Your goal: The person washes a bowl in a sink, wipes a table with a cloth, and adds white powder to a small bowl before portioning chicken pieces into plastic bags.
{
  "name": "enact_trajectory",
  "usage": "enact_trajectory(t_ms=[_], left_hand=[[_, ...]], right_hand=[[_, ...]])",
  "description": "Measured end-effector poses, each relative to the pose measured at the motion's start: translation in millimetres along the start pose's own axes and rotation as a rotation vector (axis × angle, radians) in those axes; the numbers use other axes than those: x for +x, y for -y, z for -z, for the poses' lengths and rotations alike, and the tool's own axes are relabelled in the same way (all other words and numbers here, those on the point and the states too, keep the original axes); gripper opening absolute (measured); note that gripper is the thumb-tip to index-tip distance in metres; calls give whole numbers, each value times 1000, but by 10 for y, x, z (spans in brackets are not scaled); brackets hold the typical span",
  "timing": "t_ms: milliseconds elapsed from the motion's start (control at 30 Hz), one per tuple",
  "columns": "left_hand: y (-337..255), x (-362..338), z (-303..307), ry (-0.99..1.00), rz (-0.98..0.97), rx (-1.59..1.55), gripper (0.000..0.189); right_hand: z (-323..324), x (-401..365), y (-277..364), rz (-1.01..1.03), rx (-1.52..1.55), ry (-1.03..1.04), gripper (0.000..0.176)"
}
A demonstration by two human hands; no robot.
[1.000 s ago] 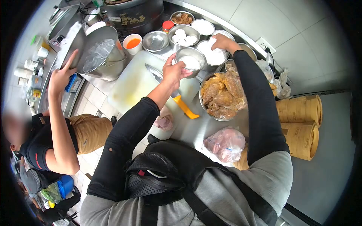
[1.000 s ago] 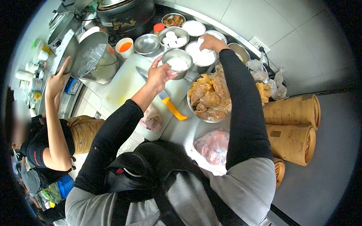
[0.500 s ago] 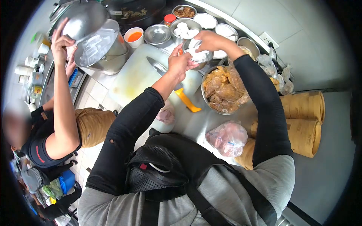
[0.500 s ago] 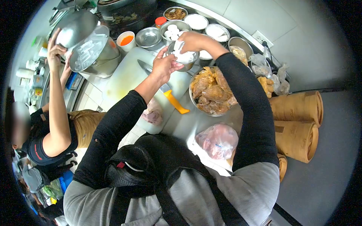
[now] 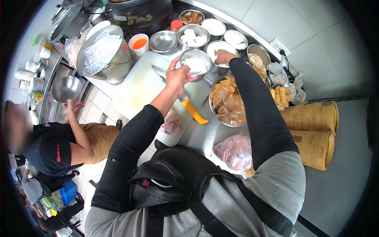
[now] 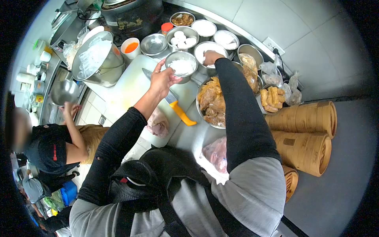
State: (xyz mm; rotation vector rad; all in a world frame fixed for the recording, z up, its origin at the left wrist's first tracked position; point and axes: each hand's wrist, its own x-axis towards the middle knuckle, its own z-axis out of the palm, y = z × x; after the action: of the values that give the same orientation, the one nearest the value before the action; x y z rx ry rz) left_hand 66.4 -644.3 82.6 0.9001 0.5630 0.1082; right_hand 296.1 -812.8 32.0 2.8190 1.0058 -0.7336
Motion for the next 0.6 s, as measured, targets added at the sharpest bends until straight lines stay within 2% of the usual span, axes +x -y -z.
enact_trajectory(t_ms=[33,100,133,233,300,367,433,533,600], left_hand=[[6,-6,16,5,11,7,75],[6,-5,27,12,21,14,73],[10,-8,14,14,13,4,74],[11,-29,-50,24,14,4,76],[23,-25,-110,27,19,12,76],[55,8,-120,38,22,6,76],[106,52,-119,47,30,1,77],[148,62,-172,60,38,7,77],[161,27,-222,56,42,18,77]], right_hand=[[47,-32,-15,2,-1,-2,63],[116,-87,-121,16,180,-94,74],[152,-50,-156,-12,168,-120,84],[390,-152,-201,-127,316,-71,79],[606,-296,-217,-95,307,-77,83],[760,-343,-204,1,266,-178,82],[954,-542,-33,5,382,-198,76],[1145,-761,285,63,364,-186,75],[1155,-859,531,193,423,14,76]])
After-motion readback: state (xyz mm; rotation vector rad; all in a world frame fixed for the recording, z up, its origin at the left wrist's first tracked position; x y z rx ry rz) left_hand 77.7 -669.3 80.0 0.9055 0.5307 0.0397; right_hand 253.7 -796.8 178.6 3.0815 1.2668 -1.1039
